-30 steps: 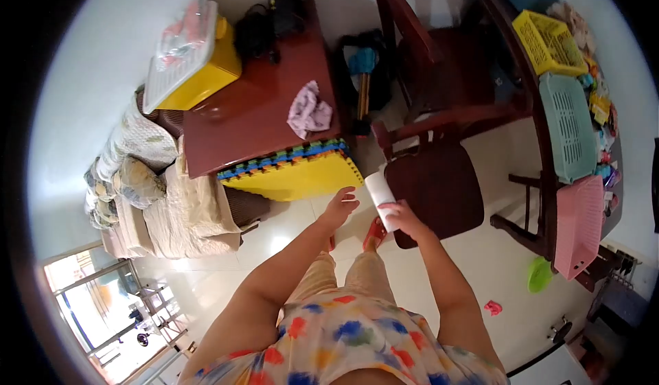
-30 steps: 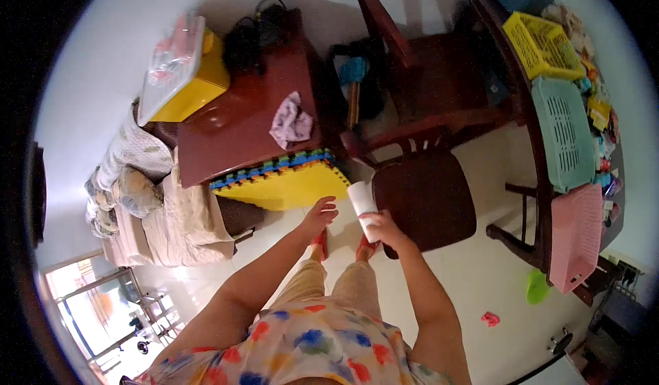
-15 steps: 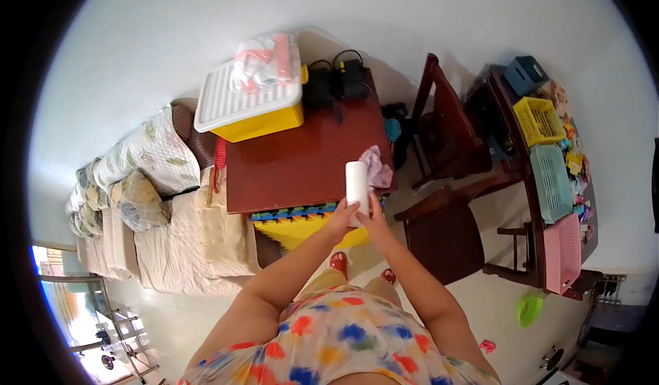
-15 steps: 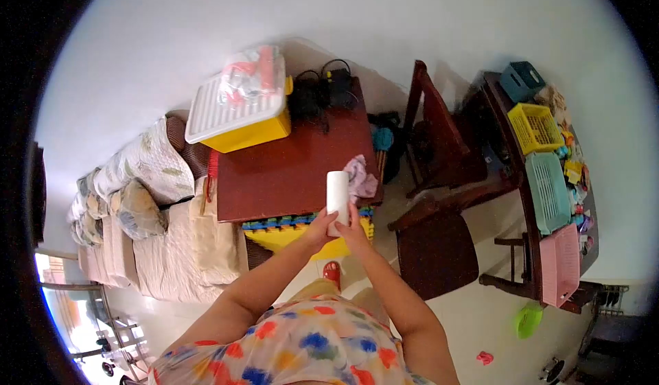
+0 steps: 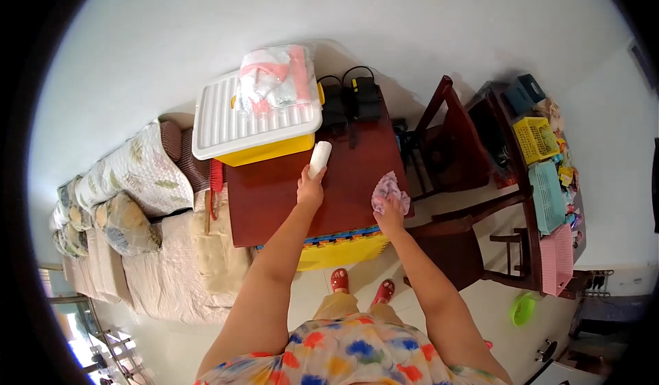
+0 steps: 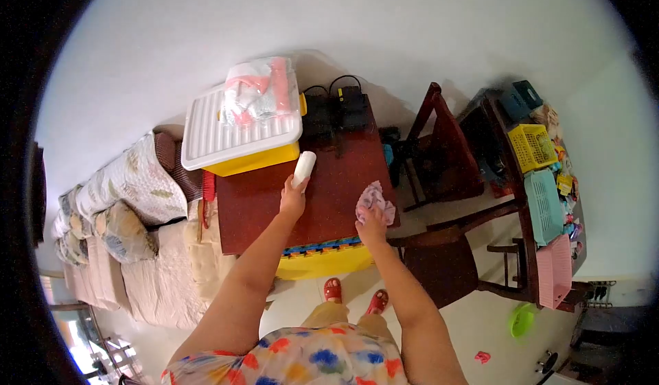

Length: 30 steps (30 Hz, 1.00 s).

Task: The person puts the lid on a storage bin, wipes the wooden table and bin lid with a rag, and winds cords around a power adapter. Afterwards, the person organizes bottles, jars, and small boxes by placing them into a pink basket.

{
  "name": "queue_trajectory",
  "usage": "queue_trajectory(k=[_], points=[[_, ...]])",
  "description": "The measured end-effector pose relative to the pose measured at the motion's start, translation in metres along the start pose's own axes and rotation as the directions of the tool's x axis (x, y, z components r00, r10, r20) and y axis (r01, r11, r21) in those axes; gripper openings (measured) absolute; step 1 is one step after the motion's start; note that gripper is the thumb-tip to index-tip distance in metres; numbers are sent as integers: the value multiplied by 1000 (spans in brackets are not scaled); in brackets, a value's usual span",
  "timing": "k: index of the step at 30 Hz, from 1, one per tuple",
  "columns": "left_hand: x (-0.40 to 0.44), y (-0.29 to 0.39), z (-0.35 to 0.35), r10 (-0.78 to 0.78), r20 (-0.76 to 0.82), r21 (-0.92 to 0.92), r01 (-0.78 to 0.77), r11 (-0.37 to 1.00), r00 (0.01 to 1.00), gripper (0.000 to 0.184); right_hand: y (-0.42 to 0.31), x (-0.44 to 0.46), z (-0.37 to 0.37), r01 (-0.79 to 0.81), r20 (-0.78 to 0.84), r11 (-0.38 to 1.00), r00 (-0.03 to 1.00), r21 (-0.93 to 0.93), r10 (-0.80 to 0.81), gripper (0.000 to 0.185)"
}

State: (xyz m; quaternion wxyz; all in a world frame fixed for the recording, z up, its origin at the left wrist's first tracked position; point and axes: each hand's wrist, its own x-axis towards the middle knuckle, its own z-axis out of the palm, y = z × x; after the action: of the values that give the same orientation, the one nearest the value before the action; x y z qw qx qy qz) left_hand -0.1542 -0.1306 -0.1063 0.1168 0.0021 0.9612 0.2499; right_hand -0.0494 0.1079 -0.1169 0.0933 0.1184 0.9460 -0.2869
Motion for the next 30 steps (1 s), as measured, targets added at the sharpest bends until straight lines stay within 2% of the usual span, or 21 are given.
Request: queue_trajectory(k=[3, 5, 9, 13, 16, 17, 19, 22, 24, 25, 29, 30], points=[[16, -7, 12, 145, -96, 64, -139, 988, 985, 46, 12, 8, -1, 55, -38, 980, 997, -190, -63, 49], [25, -13, 10, 282, -151, 167, -257, 952, 947, 36, 21, 13, 3, 40, -19, 989, 999, -141, -44, 45], [42, -32, -11, 390, -315, 206, -339, 918, 865, 20, 36, 16, 9, 61, 17, 992, 998, -108, -59, 41], [50, -58, -26, 354, -326, 360, -231, 904, 877, 20, 31, 18, 5, 14, 102, 987, 995, -162, 2, 40], [50, -63, -16, 316, -361, 390, -166, 906, 877, 25, 24, 18, 3, -22, 134, 977, 990, -212, 51, 40], [48, -62, -11, 253, -265, 367, -145, 919, 931, 31, 24, 19, 5, 9, 91, 983, 996, -182, 7, 38], [45, -58, -7, 220, -286, 326, -121, 938, 932, 33, 31, 19, 11, 72, -2, 990, 997, -125, -72, 37], [32, -43, -3, 205, -345, 262, -116, 958, 916, 34, 37, 22, 4, 196, -27, 941, 977, -278, -211, 32], [17, -28, -1, 211, -368, 221, -135, 966, 905, 35, 39, 26, -2, 151, -5, 962, 988, -228, -156, 31], [7, -20, 2, 183, -332, 179, -128, 976, 925, 40, 43, 27, -4, 126, 3, 971, 992, -205, -128, 30], [-38, 13, 22, 213, -238, -9, -221, 975, 948, 51, 34, 11, -20, 37, -155, 974, 988, 225, -2, 29], [-50, 21, 30, 234, -203, -36, -246, 969, 951, 54, 31, 3, -24, 69, -189, 962, 982, 264, -19, 29]])
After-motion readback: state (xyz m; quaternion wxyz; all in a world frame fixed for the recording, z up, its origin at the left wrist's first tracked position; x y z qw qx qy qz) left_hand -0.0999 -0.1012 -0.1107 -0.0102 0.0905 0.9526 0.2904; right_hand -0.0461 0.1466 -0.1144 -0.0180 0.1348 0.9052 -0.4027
